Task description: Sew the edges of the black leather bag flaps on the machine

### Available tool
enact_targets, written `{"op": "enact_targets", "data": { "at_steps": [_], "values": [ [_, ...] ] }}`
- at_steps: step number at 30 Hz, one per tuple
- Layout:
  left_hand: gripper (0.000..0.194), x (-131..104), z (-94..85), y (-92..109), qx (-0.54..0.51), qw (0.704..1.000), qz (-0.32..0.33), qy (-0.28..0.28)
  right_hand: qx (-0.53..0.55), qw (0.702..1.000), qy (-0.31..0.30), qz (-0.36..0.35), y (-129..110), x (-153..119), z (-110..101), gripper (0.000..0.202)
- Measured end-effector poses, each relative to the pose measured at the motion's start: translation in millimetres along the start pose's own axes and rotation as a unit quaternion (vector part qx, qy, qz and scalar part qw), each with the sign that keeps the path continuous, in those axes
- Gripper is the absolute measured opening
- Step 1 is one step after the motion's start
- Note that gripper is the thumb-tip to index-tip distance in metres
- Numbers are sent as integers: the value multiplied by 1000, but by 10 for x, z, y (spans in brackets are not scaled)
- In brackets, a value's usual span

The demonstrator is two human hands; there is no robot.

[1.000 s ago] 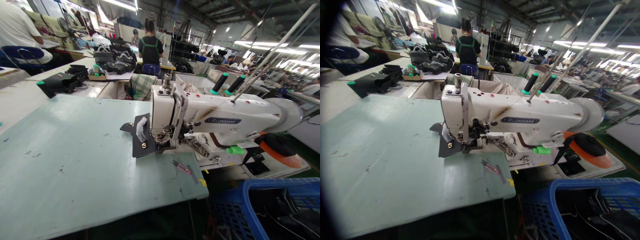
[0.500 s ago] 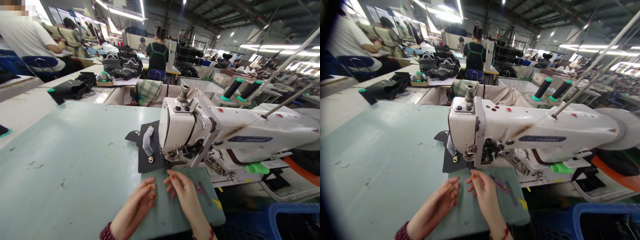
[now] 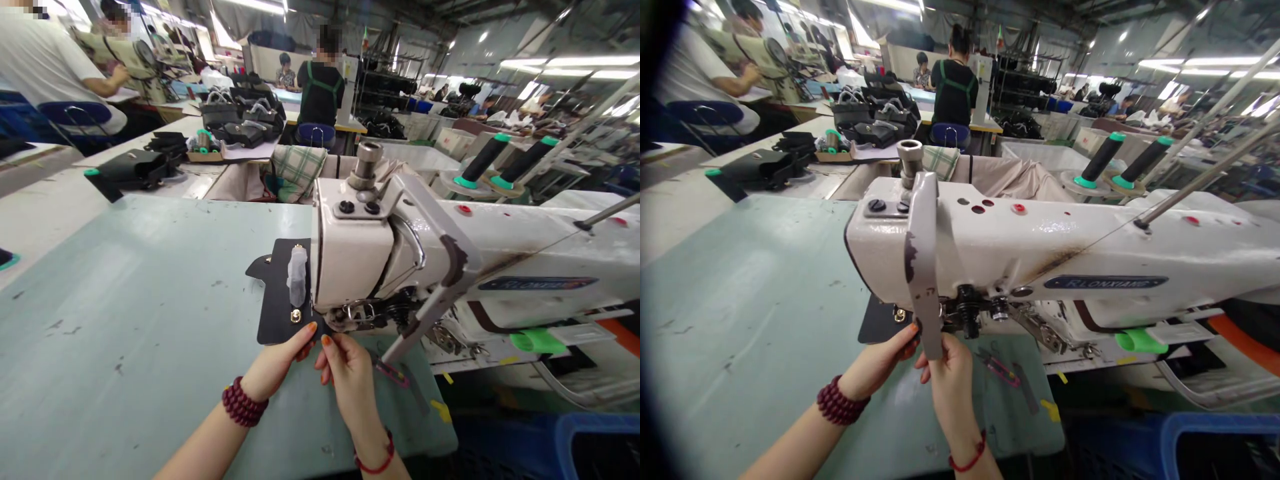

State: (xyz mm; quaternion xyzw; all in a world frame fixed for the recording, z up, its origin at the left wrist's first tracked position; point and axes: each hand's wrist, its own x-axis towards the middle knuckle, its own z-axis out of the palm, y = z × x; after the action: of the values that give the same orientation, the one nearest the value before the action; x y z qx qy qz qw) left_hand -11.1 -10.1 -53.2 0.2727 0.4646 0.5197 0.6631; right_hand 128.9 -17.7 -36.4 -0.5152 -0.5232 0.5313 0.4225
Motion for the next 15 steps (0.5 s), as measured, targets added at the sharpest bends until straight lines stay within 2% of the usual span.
{"op": "enact_targets", "data": {
  "at_steps": [5, 10, 15],
  "values": [
    [33, -37, -27, 209, 155, 987, 33, -14, 37, 999, 2, 13, 17, -10, 31, 42],
    [31, -66, 25, 266, 180, 983, 39, 11, 59, 997, 33, 27, 35, -20, 35, 41],
    [31, -67, 34, 251, 147, 988, 47, 12, 77, 995, 56, 39, 18, -15, 36, 38]
  ]
}}
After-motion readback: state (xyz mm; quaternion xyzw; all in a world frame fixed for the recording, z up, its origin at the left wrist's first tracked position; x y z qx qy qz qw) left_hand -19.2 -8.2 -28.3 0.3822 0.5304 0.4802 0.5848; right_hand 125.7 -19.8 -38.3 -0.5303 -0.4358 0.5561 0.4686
